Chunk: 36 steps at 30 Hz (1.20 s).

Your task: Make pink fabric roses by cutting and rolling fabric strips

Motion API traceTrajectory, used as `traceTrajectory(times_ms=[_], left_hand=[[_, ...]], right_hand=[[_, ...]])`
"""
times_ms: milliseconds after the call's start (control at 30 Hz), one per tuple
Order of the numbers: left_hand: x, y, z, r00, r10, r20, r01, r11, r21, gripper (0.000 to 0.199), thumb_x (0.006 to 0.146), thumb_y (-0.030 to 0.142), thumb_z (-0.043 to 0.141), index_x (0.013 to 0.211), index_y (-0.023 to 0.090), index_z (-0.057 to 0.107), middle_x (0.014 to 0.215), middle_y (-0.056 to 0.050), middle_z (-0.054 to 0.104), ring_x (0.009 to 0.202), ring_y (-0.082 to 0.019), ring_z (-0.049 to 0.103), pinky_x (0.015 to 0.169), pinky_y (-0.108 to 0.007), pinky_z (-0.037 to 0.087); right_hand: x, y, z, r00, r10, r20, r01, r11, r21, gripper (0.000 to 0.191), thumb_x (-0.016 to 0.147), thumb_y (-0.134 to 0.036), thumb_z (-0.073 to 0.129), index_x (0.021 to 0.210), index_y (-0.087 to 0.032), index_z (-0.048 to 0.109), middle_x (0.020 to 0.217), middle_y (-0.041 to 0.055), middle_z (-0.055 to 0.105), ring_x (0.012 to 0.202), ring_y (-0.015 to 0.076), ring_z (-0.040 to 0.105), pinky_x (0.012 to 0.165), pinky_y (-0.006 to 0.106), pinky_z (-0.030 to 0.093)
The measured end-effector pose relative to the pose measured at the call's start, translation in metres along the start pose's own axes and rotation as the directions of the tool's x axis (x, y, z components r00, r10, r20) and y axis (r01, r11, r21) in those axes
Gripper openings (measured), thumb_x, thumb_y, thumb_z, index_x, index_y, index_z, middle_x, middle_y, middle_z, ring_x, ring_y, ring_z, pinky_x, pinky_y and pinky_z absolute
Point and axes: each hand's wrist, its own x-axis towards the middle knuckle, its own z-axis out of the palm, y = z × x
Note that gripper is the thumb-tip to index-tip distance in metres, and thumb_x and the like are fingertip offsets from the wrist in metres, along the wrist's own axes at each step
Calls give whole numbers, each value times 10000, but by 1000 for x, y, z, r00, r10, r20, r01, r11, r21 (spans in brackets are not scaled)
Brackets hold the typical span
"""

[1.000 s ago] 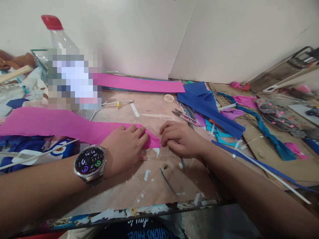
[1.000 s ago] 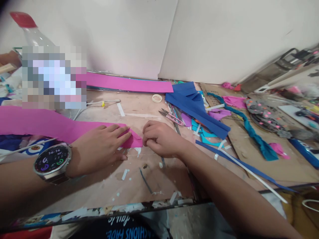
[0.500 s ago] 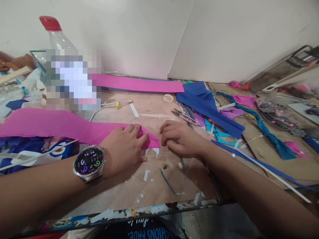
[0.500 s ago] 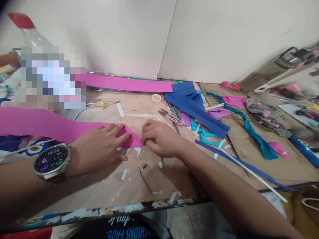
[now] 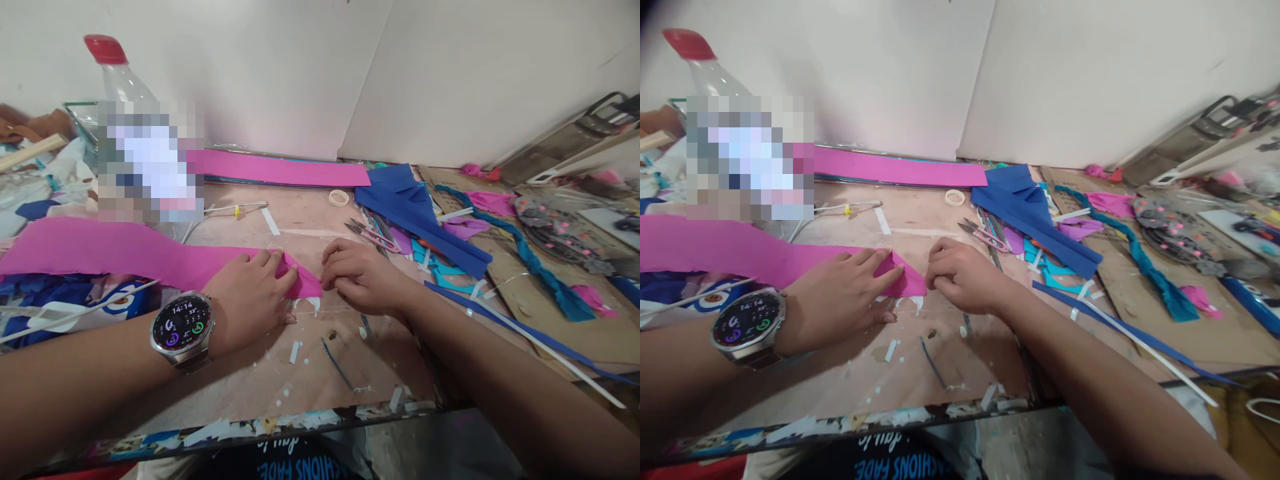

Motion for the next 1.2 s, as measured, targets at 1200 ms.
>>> traceTrajectory(times_ms=[1200], left_hand=[[7,-4,6,999,-33,-7,33,999,6,900,845,835,437,1392,128,542,1375,-188,554,1160,-351,521,892,-466,445]], right_hand=[[2,1,7,999,-43,30,44,999,-7,496,849,-11,527,1236,-233,741,1223,44,756,1119,252,603,1010,482,526]])
